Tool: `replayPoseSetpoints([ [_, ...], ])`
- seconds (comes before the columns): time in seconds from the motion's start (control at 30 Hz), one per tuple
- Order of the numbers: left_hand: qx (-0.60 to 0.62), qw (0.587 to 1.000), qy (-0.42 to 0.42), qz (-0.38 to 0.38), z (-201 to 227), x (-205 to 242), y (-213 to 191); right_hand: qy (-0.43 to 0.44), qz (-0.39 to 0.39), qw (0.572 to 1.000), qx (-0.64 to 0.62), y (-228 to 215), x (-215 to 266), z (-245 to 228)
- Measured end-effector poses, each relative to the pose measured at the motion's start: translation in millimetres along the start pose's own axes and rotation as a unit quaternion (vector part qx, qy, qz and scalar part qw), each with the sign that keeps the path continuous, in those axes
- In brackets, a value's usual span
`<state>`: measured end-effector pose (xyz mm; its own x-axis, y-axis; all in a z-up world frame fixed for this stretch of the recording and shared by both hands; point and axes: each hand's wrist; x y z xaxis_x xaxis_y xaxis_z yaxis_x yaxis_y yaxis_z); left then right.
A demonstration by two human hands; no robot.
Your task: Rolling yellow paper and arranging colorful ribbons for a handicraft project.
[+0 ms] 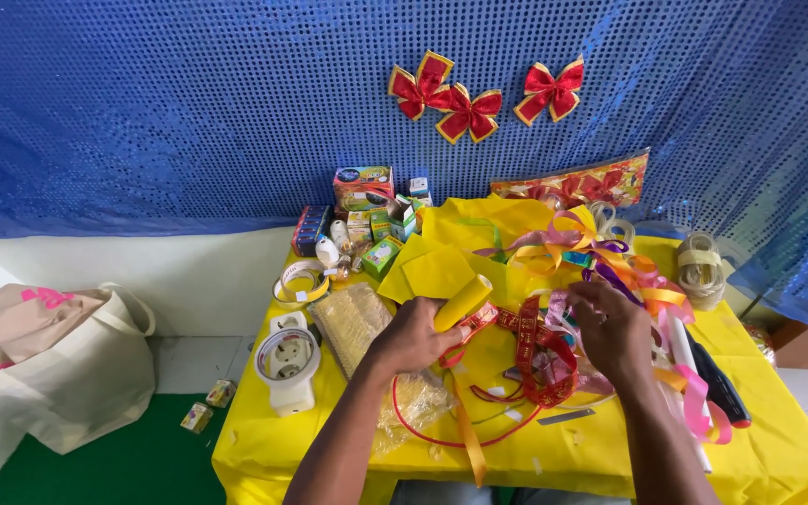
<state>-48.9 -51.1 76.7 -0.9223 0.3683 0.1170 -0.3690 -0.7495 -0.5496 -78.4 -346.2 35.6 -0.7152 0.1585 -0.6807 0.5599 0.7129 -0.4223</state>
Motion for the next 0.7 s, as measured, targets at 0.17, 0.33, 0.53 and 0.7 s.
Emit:
replayPoseSetpoints([
  [0.17, -0.017, 0.998, 0.05, 0.019, 26.3, 14.3, -0.1, 0.064, -0.063, 0.991, -0.095, 20.0, 11.8, -33.2],
  [0.33, -0.031, 0.996, 0.079, 0.038, 42.2, 28.2, 0.2, 0.065, -0.106, 0.967, -0.221, 30.7, 18.4, -58.4],
  [0.53, -0.052, 0.994, 0.073, 0.055, 39.9, 26.5, 0.0, 0.036, -0.108, 0.964, -0.241, 38.3, 21.7, -56.6],
  [0.7, -0.057, 0.994, 0.057, 0.077, 29.8, 23.7, -0.6, 0.03, -0.143, 0.956, -0.253, 28.9, 25.0, -46.4],
])
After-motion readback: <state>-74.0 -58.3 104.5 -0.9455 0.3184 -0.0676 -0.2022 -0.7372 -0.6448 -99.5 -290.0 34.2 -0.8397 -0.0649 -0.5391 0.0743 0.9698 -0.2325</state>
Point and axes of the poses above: each hand's wrist, its own x-axis away from the middle knuckle, its own y-axis out of the palm, z = x × y, and after that the axes turned 12 degrees about -y, right-handed
